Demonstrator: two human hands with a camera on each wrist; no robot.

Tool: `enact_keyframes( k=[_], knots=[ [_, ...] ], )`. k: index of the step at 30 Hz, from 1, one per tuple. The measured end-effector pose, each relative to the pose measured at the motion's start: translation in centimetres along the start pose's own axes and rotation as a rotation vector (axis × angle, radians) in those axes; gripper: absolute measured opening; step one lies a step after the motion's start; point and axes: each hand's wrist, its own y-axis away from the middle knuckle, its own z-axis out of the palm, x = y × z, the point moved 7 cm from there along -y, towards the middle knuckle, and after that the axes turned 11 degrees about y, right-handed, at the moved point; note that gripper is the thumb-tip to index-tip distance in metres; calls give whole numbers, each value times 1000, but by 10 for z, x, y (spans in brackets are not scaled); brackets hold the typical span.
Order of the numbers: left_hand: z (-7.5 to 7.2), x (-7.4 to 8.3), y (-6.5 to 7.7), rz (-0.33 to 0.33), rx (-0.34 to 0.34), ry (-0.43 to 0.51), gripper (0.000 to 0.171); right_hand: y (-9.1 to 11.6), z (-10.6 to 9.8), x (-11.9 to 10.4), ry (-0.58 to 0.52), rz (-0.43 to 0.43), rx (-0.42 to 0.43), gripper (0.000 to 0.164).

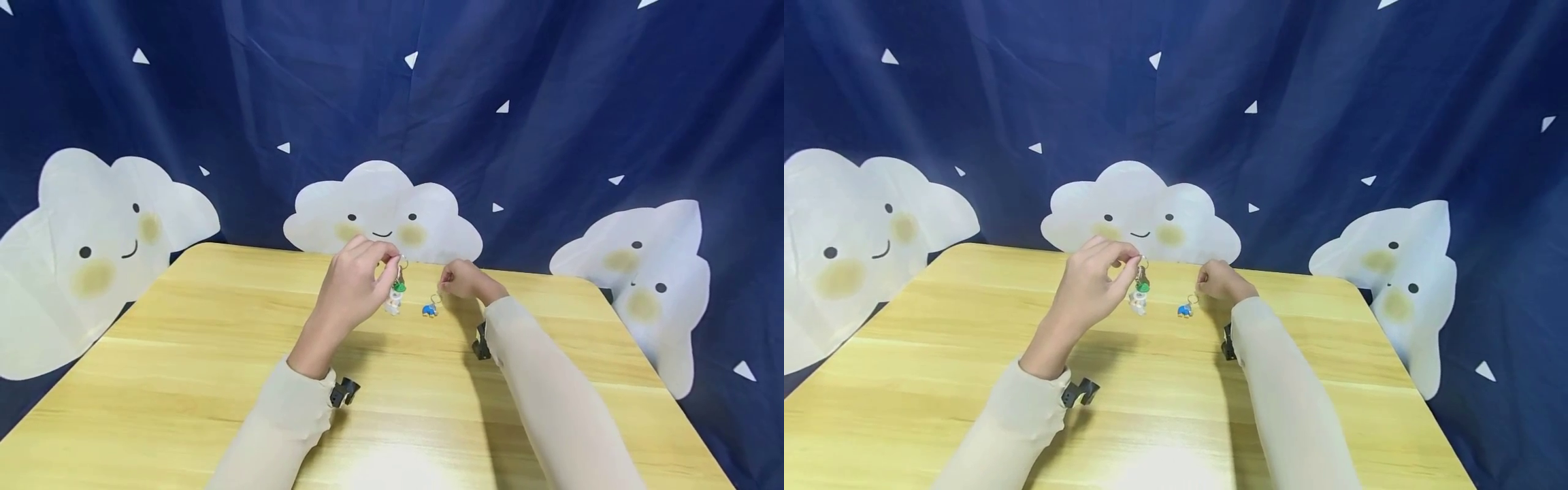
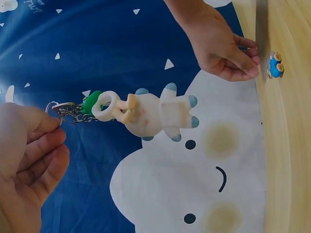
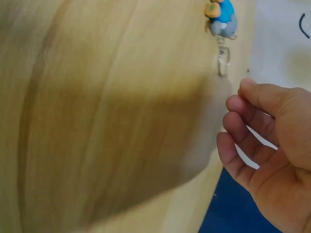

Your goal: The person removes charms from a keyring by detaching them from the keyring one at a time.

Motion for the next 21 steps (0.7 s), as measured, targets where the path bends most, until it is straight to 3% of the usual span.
enact_keyframes(
  k=[12,21],
  knots=[
    [-2,-1,-1,1,5,-1,5,10,-39,-25,15,-110,112,13],
    [-2,-1,-1,-2,-2,9,5,35,-62,-60,41,-229,216,13]
  ],
)
